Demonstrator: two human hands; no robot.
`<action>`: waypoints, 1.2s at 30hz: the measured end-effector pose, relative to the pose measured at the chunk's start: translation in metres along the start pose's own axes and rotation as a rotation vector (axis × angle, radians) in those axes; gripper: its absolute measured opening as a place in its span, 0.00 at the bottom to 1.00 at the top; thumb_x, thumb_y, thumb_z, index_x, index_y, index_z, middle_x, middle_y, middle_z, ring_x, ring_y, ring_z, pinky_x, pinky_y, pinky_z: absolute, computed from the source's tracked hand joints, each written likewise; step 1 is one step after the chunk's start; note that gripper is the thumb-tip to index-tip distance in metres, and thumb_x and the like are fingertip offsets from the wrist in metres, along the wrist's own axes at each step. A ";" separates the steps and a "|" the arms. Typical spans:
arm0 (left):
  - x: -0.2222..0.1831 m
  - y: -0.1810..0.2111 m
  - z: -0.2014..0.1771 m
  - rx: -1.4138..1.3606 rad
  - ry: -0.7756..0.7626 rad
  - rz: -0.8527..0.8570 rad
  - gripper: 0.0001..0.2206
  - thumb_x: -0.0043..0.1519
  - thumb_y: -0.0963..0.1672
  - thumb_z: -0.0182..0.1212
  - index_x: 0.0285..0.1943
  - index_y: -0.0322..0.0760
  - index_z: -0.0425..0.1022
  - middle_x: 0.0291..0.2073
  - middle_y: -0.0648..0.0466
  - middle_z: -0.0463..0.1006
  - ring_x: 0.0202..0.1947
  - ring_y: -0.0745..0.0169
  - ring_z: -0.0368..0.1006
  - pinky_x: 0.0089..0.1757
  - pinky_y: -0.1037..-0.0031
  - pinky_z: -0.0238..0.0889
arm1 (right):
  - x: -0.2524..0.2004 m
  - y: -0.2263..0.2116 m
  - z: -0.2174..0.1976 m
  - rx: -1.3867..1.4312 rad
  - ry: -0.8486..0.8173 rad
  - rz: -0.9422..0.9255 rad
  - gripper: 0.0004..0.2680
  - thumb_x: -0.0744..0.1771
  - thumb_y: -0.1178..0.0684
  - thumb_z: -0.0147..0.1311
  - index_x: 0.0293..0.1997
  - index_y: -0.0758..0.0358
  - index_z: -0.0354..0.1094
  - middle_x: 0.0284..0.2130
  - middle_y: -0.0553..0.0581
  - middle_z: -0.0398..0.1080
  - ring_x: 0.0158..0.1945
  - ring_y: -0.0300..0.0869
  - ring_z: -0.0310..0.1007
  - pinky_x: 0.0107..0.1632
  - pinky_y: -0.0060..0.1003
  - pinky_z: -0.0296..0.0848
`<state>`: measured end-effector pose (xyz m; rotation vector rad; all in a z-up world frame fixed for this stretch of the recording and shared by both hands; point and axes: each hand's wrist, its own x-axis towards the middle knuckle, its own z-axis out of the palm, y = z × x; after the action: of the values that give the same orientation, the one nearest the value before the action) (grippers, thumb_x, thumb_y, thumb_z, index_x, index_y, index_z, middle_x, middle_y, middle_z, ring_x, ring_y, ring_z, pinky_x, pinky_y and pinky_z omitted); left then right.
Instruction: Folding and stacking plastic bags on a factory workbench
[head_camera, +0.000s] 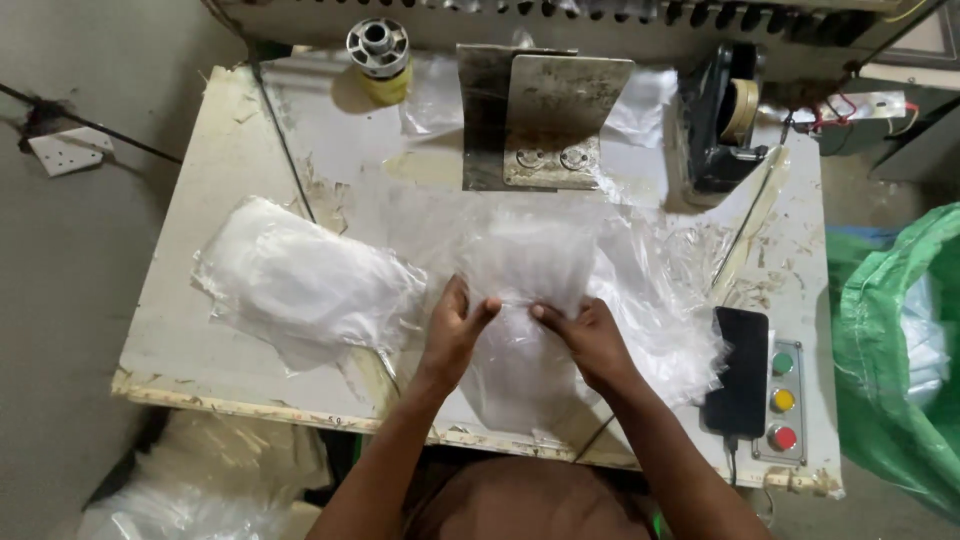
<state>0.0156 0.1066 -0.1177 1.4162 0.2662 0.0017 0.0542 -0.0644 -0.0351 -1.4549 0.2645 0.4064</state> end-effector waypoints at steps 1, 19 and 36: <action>-0.012 0.029 0.005 0.003 -0.001 -0.003 0.25 0.60 0.53 0.70 0.60 0.36 0.71 0.53 0.50 0.79 0.58 0.67 0.66 0.62 0.61 0.60 | 0.001 0.004 -0.004 0.003 0.002 0.003 0.14 0.59 0.57 0.75 0.25 0.76 0.69 0.14 0.59 0.67 0.19 0.39 0.67 0.25 0.32 0.69; -0.165 0.005 -0.039 0.228 -0.548 0.048 0.18 0.61 0.51 0.68 0.56 0.40 0.80 0.58 0.47 0.80 0.63 0.47 0.75 0.58 0.59 0.67 | -0.102 0.084 -0.097 -0.253 -0.885 -0.139 0.10 0.66 0.47 0.63 0.50 0.57 0.78 0.52 0.58 0.79 0.69 0.59 0.67 0.65 0.59 0.69; -0.160 0.014 -0.052 0.242 -0.349 0.060 0.43 0.58 0.64 0.60 0.74 0.37 0.59 0.71 0.46 0.63 0.73 0.50 0.58 0.67 0.57 0.54 | -0.072 0.023 -0.058 -0.647 -1.234 0.303 0.31 0.65 0.25 0.23 0.76 0.42 0.49 0.70 0.50 0.62 0.64 0.41 0.67 0.61 0.36 0.61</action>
<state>-0.1472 0.1336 -0.0813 1.6351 -0.0684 -0.2335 -0.0168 -0.1279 -0.0316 -1.5009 -0.7114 1.6436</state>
